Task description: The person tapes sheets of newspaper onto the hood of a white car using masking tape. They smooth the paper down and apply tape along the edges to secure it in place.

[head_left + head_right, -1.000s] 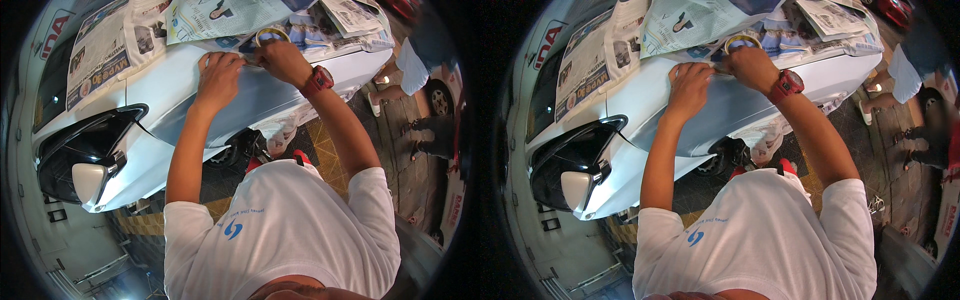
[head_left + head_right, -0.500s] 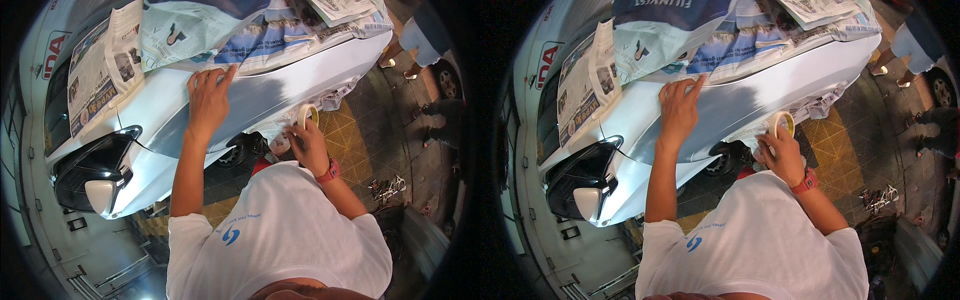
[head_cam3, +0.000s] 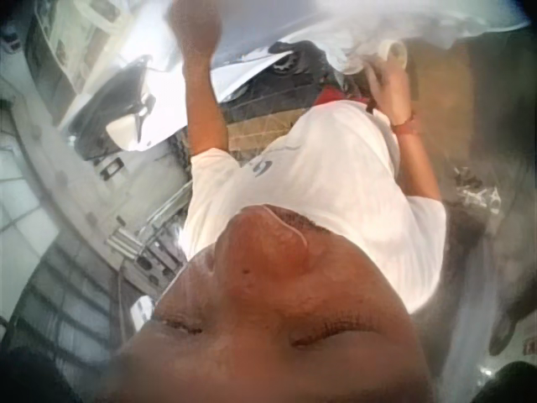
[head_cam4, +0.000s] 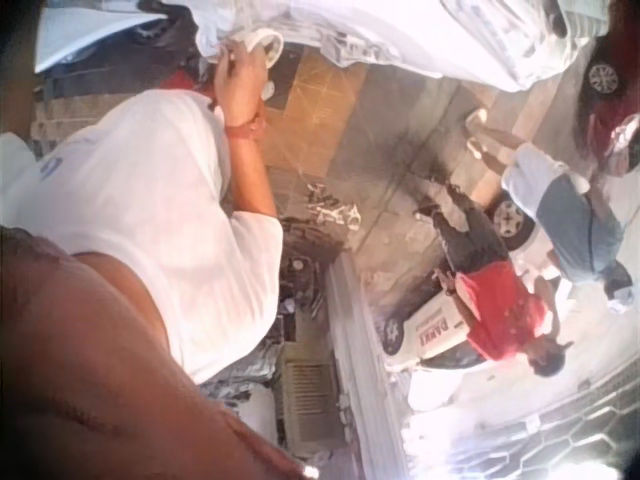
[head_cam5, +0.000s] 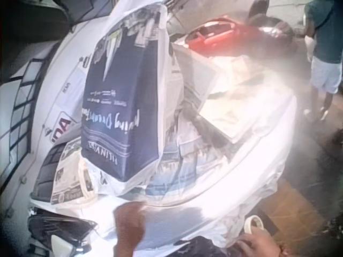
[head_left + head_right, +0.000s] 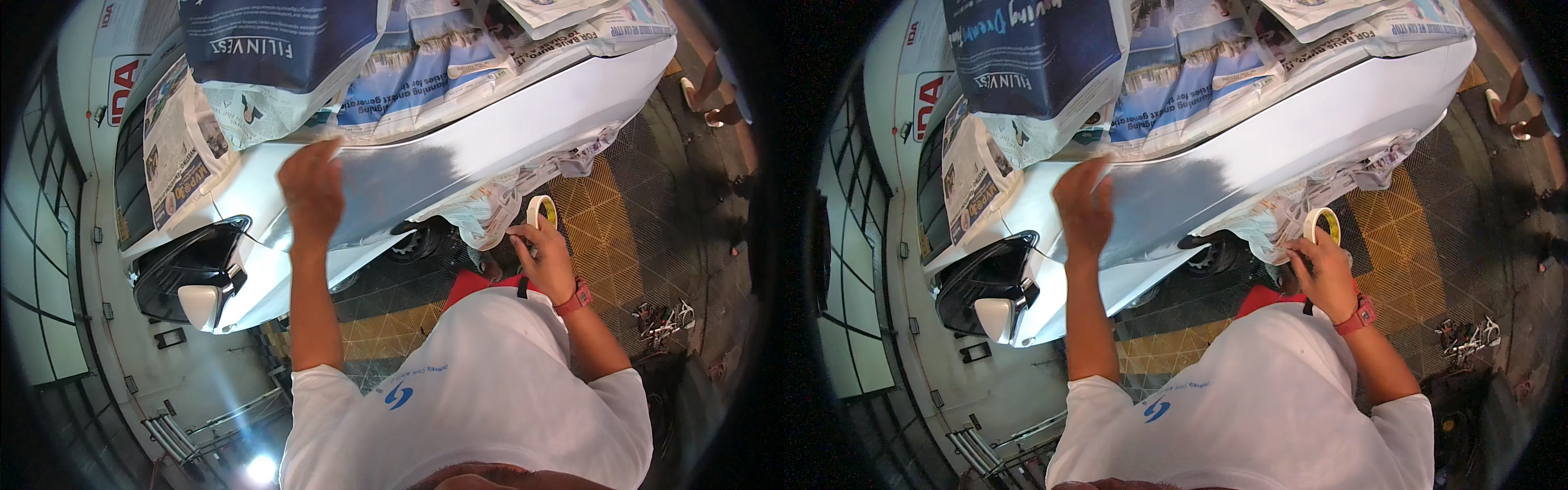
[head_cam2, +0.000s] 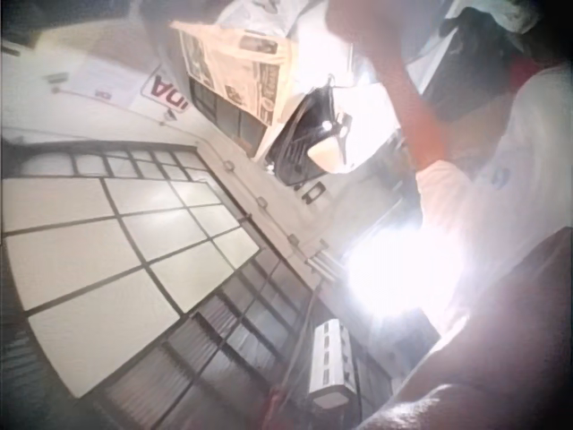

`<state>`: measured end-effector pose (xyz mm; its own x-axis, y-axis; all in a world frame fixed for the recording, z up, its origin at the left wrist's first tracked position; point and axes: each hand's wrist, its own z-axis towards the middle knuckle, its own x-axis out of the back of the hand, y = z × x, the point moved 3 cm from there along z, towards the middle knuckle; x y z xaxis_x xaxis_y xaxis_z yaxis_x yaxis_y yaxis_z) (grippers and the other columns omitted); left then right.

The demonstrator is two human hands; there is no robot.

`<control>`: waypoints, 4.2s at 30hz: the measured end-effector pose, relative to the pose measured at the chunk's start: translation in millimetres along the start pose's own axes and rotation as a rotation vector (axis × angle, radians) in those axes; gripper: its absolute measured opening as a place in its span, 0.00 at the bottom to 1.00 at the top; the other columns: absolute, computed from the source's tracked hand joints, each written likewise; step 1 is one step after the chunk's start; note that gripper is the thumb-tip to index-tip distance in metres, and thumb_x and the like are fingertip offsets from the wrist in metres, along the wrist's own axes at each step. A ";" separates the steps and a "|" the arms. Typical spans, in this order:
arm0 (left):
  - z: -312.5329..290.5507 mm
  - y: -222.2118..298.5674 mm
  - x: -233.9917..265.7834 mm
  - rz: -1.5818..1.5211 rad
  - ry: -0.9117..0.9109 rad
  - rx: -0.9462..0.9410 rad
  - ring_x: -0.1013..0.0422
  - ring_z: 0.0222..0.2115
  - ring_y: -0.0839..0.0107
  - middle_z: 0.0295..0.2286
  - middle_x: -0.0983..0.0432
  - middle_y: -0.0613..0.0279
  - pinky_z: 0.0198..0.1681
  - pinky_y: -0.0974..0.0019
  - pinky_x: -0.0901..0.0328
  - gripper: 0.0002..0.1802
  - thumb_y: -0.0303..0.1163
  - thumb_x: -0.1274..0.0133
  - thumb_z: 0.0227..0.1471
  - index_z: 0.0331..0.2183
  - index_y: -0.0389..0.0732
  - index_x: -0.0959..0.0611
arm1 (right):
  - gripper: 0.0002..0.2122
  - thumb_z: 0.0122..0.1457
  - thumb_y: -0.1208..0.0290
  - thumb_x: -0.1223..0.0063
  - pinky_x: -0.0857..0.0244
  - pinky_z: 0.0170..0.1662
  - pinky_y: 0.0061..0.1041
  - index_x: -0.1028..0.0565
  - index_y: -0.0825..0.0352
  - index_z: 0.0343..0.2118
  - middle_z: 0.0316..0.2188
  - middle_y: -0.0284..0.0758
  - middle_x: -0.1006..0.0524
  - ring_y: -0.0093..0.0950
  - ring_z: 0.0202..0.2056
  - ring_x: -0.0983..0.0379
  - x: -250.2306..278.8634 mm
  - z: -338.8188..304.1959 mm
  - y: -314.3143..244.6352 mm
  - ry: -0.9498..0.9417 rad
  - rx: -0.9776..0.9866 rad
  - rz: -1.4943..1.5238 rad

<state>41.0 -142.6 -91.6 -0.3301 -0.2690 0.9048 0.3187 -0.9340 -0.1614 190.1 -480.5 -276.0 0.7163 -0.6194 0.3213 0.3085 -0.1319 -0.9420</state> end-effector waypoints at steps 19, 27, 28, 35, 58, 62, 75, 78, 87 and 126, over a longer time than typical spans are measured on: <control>80.2 -13.2 0.5 0.159 -0.519 -0.333 0.17 0.35 0.50 0.35 0.17 0.55 0.37 0.51 0.23 0.04 0.28 0.39 0.59 0.38 0.42 0.17 | 0.07 0.63 0.79 0.37 0.26 0.43 0.41 0.15 0.69 0.43 0.40 0.45 0.19 0.47 0.40 0.19 -1.1 -25.2 33.7 -0.135 -0.057 0.092; 88.9 12.6 0.1 0.206 -0.591 -0.410 0.16 0.36 0.50 0.33 0.18 0.53 0.38 0.52 0.21 0.06 0.24 0.42 0.54 0.36 0.40 0.19 | 0.07 0.64 0.78 0.37 0.27 0.40 0.39 0.15 0.68 0.44 0.37 0.43 0.21 0.44 0.37 0.20 3.3 -27.5 43.9 -0.090 -0.067 0.057; 89.4 15.3 -0.1 0.207 -0.568 -0.431 0.16 0.35 0.51 0.32 0.18 0.54 0.37 0.53 0.21 0.06 0.23 0.42 0.53 0.35 0.40 0.19 | 0.07 0.64 0.77 0.37 0.27 0.42 0.41 0.15 0.69 0.43 0.39 0.44 0.20 0.46 0.39 0.20 3.0 -26.8 43.8 -0.103 -0.084 0.061; 89.0 43.1 -7.3 0.320 -0.469 -0.539 0.16 0.30 0.57 0.27 0.19 0.58 0.30 0.57 0.22 0.06 0.22 0.40 0.48 0.31 0.42 0.19 | 0.06 0.64 0.76 0.36 0.27 0.44 0.42 0.15 0.68 0.43 0.39 0.45 0.20 0.47 0.40 0.20 -6.9 -14.2 44.7 -0.134 -0.067 0.051; 5.2 -54.7 35.9 0.553 -0.089 0.023 0.25 0.46 0.49 0.53 0.21 0.49 0.47 0.49 0.33 0.22 0.42 0.39 0.67 0.55 0.38 0.15 | 0.05 0.64 0.79 0.36 0.28 0.39 0.38 0.15 0.69 0.42 0.38 0.44 0.21 0.42 0.34 0.21 -19.7 -7.5 54.5 -0.162 -0.046 0.043; 16.1 -48.4 37.7 0.560 -0.142 0.112 0.24 0.44 0.47 0.51 0.22 0.46 0.45 0.48 0.33 0.23 0.42 0.39 0.66 0.54 0.35 0.18 | 0.06 0.66 0.79 0.38 0.29 0.35 0.37 0.16 0.68 0.44 0.36 0.42 0.22 0.41 0.30 0.22 -18.5 -2.0 44.4 -0.186 0.012 0.057; -87.0 165.4 -34.2 -1.020 -0.318 0.466 0.17 0.48 0.63 0.53 0.17 0.54 0.49 0.60 0.22 0.26 0.36 0.27 0.59 0.56 0.38 0.14 | 0.42 0.71 0.70 0.41 0.27 0.41 0.48 0.56 0.66 0.81 0.31 0.50 0.17 0.56 0.34 0.20 -30.3 18.9 -54.7 -0.403 0.166 0.320; -110.8 165.6 -48.0 -1.138 -0.148 0.637 0.18 0.46 0.69 0.51 0.18 0.56 0.47 0.64 0.22 0.20 0.32 0.26 0.58 0.48 0.36 0.14 | 0.41 0.71 0.68 0.41 0.28 0.38 0.47 0.52 0.69 0.80 0.27 0.47 0.18 0.54 0.32 0.22 -24.8 22.6 -65.7 -0.434 0.202 0.180; -95.8 113.7 -9.5 -0.865 0.032 0.712 0.19 0.33 0.73 0.30 0.15 0.63 0.43 0.68 0.24 0.06 0.25 0.30 0.61 0.36 0.37 0.13 | 0.19 0.77 0.66 0.48 0.28 0.33 0.39 0.32 0.63 0.66 0.21 0.38 0.20 0.40 0.25 0.20 -36.0 22.2 -62.4 -0.558 -0.082 0.485; -7.0 11.8 -2.6 -0.968 0.191 0.552 0.19 0.32 0.78 0.33 0.11 0.57 0.41 0.74 0.26 0.18 0.25 0.28 0.60 0.51 0.33 0.12 | 0.06 0.63 0.71 0.28 0.31 0.36 0.30 0.12 0.66 0.39 0.30 0.37 0.17 0.31 0.31 0.24 -60.9 129.1 -148.4 0.374 0.216 0.036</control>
<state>39.4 -154.6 -98.6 -0.7666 0.4353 0.4720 0.1887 -0.5499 0.8136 181.5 -323.3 -143.3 0.4656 -0.8635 0.1940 0.4396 0.0354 -0.8975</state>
